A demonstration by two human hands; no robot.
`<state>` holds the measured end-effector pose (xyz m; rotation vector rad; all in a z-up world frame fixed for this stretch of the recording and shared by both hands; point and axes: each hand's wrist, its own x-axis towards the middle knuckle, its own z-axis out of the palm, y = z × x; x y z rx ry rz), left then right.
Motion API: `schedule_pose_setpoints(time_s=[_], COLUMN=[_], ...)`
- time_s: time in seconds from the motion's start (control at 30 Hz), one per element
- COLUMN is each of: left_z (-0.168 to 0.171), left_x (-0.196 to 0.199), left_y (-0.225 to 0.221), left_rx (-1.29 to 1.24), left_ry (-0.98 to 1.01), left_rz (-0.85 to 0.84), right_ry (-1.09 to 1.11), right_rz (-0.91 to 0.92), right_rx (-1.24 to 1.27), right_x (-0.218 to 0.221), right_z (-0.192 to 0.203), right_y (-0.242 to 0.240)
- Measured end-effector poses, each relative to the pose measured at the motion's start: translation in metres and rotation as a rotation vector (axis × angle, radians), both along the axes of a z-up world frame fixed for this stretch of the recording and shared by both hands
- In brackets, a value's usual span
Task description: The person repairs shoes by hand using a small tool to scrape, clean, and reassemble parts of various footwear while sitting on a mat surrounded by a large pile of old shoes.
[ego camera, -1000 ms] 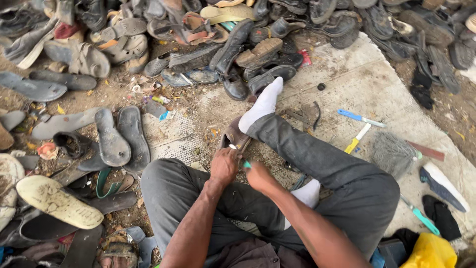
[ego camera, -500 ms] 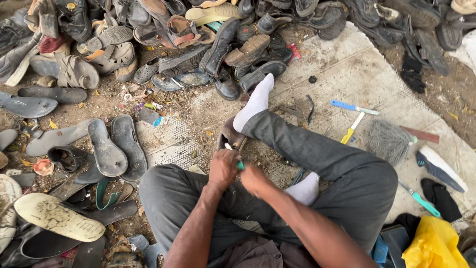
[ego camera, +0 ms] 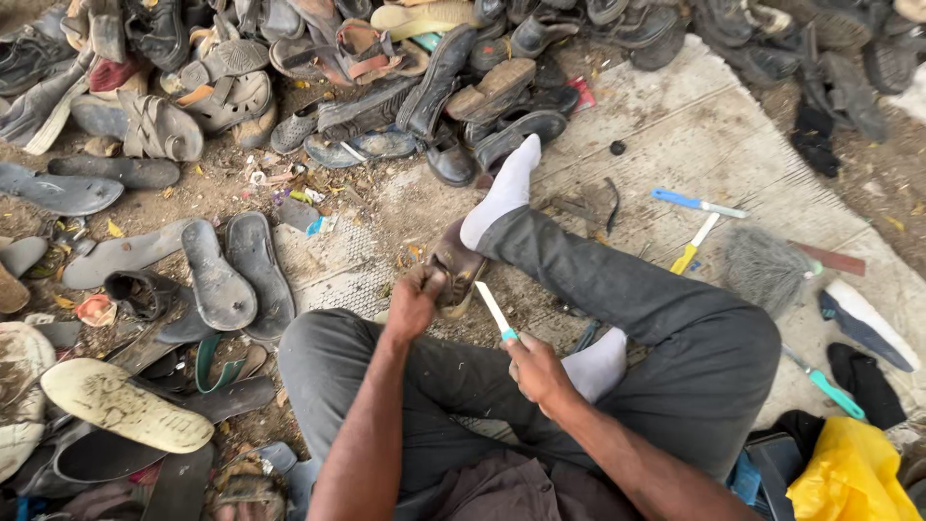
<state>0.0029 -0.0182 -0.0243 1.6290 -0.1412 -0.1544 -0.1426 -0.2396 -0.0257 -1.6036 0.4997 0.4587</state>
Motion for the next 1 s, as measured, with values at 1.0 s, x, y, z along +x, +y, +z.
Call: schedule_pose_setpoints(time_s=[1.0], left_z=[-0.011], left_x=[-0.005], left_y=[-0.085], left_rx=[0.406], left_ry=[-0.317], left_rz=[-0.352], right_ry=[0.134], right_rz=[-0.115], right_rx=[0.008], right_x=[0.061], right_z=[-0.008], right_y=[-0.012])
